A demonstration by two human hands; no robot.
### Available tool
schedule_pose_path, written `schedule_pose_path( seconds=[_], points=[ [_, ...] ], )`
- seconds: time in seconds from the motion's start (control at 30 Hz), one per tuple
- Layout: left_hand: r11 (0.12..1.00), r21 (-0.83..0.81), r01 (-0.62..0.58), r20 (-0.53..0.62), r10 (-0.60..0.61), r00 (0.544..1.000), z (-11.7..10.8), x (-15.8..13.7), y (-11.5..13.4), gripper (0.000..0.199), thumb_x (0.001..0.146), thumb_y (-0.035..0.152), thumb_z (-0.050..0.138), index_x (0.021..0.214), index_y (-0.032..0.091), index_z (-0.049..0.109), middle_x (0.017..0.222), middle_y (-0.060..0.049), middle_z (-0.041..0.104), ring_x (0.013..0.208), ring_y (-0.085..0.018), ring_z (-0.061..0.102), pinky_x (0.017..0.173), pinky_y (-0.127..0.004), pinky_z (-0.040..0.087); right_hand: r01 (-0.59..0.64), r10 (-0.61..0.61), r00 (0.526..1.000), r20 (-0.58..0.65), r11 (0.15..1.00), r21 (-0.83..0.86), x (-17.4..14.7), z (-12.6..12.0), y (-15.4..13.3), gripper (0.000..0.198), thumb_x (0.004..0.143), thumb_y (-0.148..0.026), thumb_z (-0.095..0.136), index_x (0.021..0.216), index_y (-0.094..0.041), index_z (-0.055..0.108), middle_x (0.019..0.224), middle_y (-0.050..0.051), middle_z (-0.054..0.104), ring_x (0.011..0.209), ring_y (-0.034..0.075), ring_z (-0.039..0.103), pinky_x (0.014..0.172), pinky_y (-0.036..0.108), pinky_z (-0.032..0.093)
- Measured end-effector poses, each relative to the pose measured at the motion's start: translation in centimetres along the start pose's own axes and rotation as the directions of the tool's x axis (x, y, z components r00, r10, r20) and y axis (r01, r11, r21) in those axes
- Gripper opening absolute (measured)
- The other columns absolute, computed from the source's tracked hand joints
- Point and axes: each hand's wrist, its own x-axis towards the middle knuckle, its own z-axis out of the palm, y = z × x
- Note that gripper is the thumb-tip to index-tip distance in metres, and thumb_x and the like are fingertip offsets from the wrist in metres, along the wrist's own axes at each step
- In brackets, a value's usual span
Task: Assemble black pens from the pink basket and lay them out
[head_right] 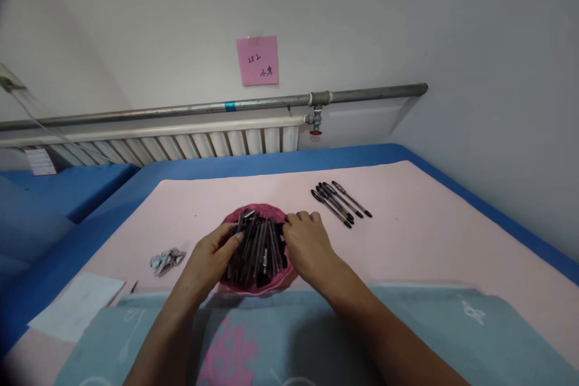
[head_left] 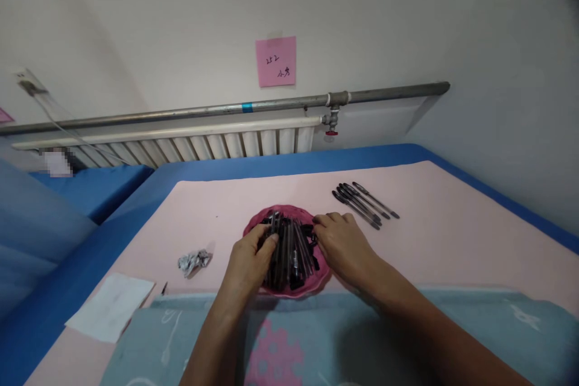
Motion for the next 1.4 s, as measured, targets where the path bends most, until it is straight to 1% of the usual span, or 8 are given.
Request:
schedule_pose_path(
  seconds=[0.07, 0.13, 0.27, 0.37, 0.7, 0.8, 1.03, 1.4],
  points=[
    [0.999, -0.049, -0.004, 0.043, 0.006, 0.999, 0.1, 0.0, -0.1, 0.029, 0.080, 0.033, 0.045, 0.101, 0.021, 0.062, 0.094, -0.003, 0.067, 0.085, -0.018, 0.060, 0.076, -0.029, 0.045, -0.040, 0.049, 0.997, -0.058, 0.989, 0.144, 0.0, -0.4, 0.1, 0.018, 0.082, -0.011, 0.044, 0.079, -0.016, 0.062, 0.084, 0.008, 0.062, 0.081, 0.021, 0.053, 0.070, 0.033, 0.031],
    [0.993, -0.119, 0.005, 0.085, 0.005, 0.996, 0.2, -0.1, 0.0, 0.030, 0.080, 0.032, 0.045, 0.102, 0.021, 0.061, 0.095, -0.004, 0.066, 0.087, -0.018, 0.060, 0.077, -0.030, 0.046, -0.083, 0.153, 0.981, -0.122, 0.889, 0.451, 0.0, -1.1, 0.0, 0.017, 0.083, -0.016, 0.044, 0.080, -0.016, 0.060, 0.080, 0.005, 0.062, 0.078, 0.018, 0.054, 0.070, 0.030, 0.036],
    [0.960, -0.278, 0.022, 0.212, 0.038, 0.977, 0.5, -0.4, 1.0, 0.031, 0.080, 0.032, 0.046, 0.105, 0.020, 0.062, 0.100, -0.004, 0.066, 0.092, -0.019, 0.059, 0.082, -0.032, 0.045, -0.057, 0.344, 0.937, -0.065, 0.335, 0.940, -0.1, -2.1, -0.6, 0.010, 0.079, -0.027, 0.051, 0.080, -0.020, 0.059, 0.075, -0.001, 0.060, 0.070, 0.014, 0.055, 0.064, 0.026, 0.042],
    [0.942, -0.335, 0.033, 0.274, 0.064, 0.960, 0.8, -0.8, 1.7, 0.032, 0.080, 0.033, 0.048, 0.106, 0.021, 0.062, 0.100, -0.004, 0.066, 0.095, -0.020, 0.058, 0.086, -0.033, 0.044, -0.019, 0.373, 0.927, -0.034, 0.138, 0.990, -0.1, -2.2, -1.2, 0.007, 0.074, -0.026, 0.055, 0.077, -0.020, 0.059, 0.072, -0.001, 0.058, 0.070, 0.014, 0.054, 0.065, 0.026, 0.043],
    [0.918, -0.378, 0.118, 0.349, 0.023, 0.937, 0.8, -0.7, 1.6, 0.031, 0.079, 0.033, 0.051, 0.104, 0.019, 0.062, 0.096, -0.004, 0.065, 0.093, -0.020, 0.057, 0.084, -0.033, 0.044, -0.036, 0.153, 0.988, -0.011, 0.298, 0.954, -0.5, -1.7, -1.6, 0.017, 0.072, -0.015, 0.051, 0.086, -0.020, 0.060, 0.078, -0.001, 0.063, 0.073, 0.014, 0.057, 0.067, 0.026, 0.045],
    [0.920, -0.377, 0.111, 0.343, 0.028, 0.939, 0.8, -0.7, 1.8, 0.031, 0.079, 0.033, 0.050, 0.104, 0.019, 0.062, 0.098, -0.005, 0.065, 0.094, -0.020, 0.057, 0.085, -0.033, 0.044, -0.020, 0.183, 0.982, -0.048, 0.355, 0.935, -0.5, -1.8, -1.3, 0.020, 0.072, -0.015, 0.049, 0.086, -0.019, 0.064, 0.087, 0.002, 0.065, 0.083, 0.016, 0.057, 0.077, 0.030, 0.044],
    [0.947, -0.308, 0.097, 0.344, 0.016, 0.939, 1.2, -1.0, 2.3, 0.028, 0.079, 0.034, 0.048, 0.097, 0.019, 0.064, 0.094, -0.004, 0.065, 0.092, -0.021, 0.057, 0.084, -0.033, 0.043, -0.039, 0.469, 0.875, 0.122, -0.182, 0.983, 0.0, -2.2, -0.8, 0.023, 0.069, -0.029, 0.062, 0.090, -0.020, 0.064, 0.084, 0.002, 0.065, 0.076, 0.015, 0.056, 0.072, 0.028, 0.043],
    [0.926, -0.365, 0.090, 0.346, 0.046, 0.937, 1.4, -0.9, 1.9, 0.028, 0.080, 0.035, 0.048, 0.101, 0.022, 0.063, 0.095, -0.004, 0.065, 0.089, -0.019, 0.057, 0.085, -0.034, 0.043, -0.066, 0.366, 0.915, 0.170, -0.279, 0.958, -0.3, -1.8, -1.5, 0.020, 0.065, -0.023, 0.065, 0.085, -0.020, 0.066, 0.081, -0.001, 0.063, 0.076, 0.014, 0.055, 0.073, 0.027, 0.042]
  ],
)
